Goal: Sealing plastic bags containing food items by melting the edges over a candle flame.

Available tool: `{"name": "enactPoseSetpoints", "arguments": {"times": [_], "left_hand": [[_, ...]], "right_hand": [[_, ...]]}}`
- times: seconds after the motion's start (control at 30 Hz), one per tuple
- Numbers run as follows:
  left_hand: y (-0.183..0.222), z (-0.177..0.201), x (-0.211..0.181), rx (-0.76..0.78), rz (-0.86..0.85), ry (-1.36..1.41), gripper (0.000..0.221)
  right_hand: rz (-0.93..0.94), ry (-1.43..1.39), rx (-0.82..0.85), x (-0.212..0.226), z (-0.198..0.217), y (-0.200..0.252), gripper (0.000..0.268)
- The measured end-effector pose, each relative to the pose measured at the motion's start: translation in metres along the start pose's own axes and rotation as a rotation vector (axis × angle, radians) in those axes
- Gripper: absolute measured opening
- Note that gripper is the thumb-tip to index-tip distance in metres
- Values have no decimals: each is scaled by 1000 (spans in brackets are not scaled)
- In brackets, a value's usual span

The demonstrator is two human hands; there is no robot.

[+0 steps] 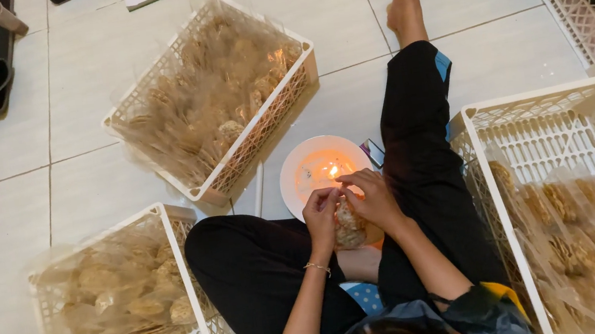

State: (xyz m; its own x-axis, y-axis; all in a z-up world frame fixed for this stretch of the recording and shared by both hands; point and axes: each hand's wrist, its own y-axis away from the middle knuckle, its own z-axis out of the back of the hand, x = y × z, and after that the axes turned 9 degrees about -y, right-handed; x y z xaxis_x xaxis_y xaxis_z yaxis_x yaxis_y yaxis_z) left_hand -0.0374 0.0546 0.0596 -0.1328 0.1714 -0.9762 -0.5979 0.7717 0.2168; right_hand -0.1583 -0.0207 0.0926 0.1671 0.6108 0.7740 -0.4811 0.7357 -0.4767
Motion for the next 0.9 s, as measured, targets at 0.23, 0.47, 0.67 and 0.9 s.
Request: {"name": "enactPoseSetpoints", "arguments": {"times": [0.23,0.47,0.67,0.9], "left_hand": [[0,-1,5,-3,10,9,10],[-8,-4,20,-13,-11,0,19],[-6,-4,14,-16,-48,-7,15],[-12,-7,7,-74,44,36,10]], "right_hand": [[-57,43,4,-17,-8,9,9],[-98,14,-9,-23,-9,7,7],[-116,13,-18,-24,-13,6,7],[-146,178,-6,-35,-20,7,15]]}}
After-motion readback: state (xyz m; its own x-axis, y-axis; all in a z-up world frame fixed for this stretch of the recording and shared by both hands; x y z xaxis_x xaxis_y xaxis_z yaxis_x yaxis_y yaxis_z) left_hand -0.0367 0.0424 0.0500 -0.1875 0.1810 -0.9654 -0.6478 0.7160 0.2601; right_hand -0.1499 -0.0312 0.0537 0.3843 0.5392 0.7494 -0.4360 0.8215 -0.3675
